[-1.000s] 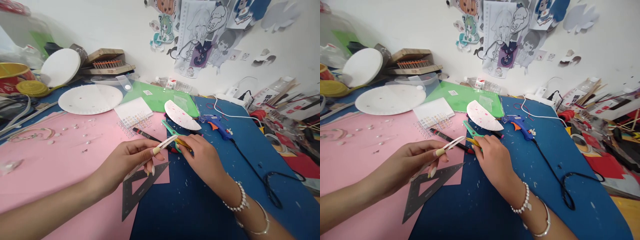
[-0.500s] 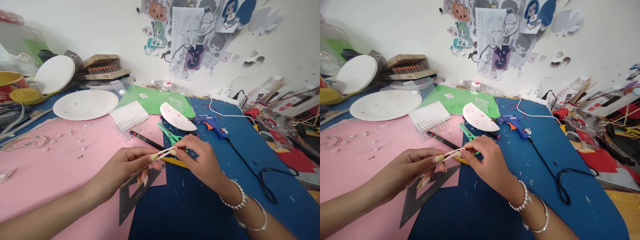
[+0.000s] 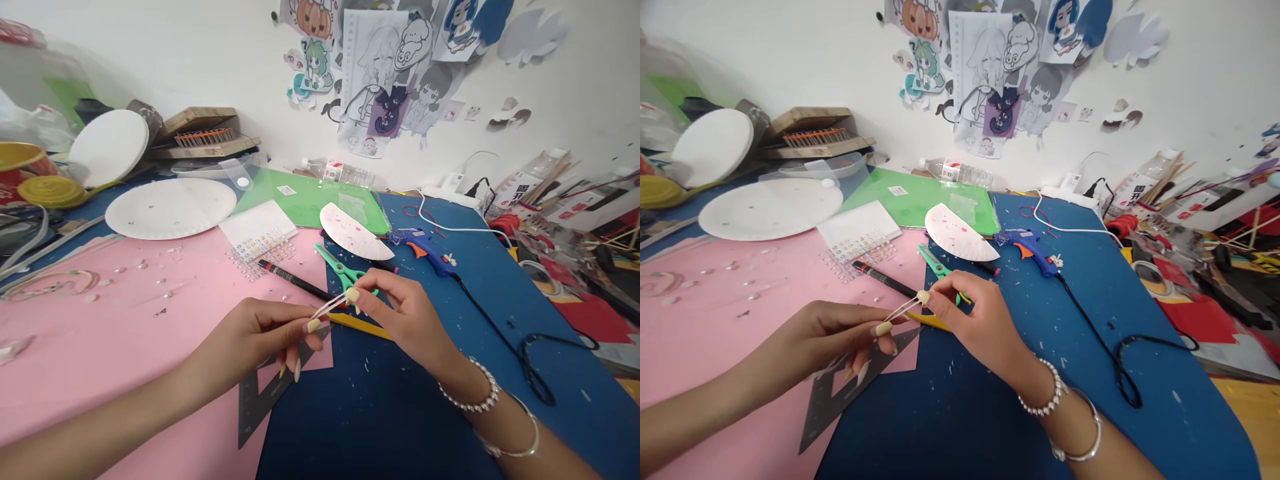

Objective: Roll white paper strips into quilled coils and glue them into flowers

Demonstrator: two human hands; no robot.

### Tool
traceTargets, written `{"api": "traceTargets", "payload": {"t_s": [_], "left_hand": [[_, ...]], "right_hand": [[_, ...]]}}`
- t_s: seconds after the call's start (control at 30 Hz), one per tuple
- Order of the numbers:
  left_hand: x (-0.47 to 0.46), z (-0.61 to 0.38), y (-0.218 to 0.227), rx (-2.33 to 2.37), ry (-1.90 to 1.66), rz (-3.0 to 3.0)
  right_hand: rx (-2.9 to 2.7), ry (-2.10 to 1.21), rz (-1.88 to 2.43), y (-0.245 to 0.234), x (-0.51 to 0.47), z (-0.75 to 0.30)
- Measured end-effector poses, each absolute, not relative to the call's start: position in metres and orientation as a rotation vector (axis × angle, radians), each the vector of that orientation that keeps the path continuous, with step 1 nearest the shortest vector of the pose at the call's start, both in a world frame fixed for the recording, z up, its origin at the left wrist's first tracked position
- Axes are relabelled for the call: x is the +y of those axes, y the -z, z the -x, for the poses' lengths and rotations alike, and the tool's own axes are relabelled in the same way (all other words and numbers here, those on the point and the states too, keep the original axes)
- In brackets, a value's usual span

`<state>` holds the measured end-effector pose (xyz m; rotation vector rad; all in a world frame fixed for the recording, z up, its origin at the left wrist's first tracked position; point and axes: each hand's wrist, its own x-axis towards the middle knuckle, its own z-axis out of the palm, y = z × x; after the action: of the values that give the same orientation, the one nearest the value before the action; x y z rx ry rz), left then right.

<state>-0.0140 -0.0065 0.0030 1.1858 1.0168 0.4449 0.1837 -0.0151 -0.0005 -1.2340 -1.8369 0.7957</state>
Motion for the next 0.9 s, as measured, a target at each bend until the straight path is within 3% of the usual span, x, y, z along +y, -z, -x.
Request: {"api": "traceTargets", "payload": {"t_s": [0.9], "left_hand": [[-0.0096, 0.0118, -0.0041, 0.834, -0.31, -1.082]], "right_hand": [[-1.604, -0.772, 1.202, 0.0016, -0.0114, -0.1922]]}}
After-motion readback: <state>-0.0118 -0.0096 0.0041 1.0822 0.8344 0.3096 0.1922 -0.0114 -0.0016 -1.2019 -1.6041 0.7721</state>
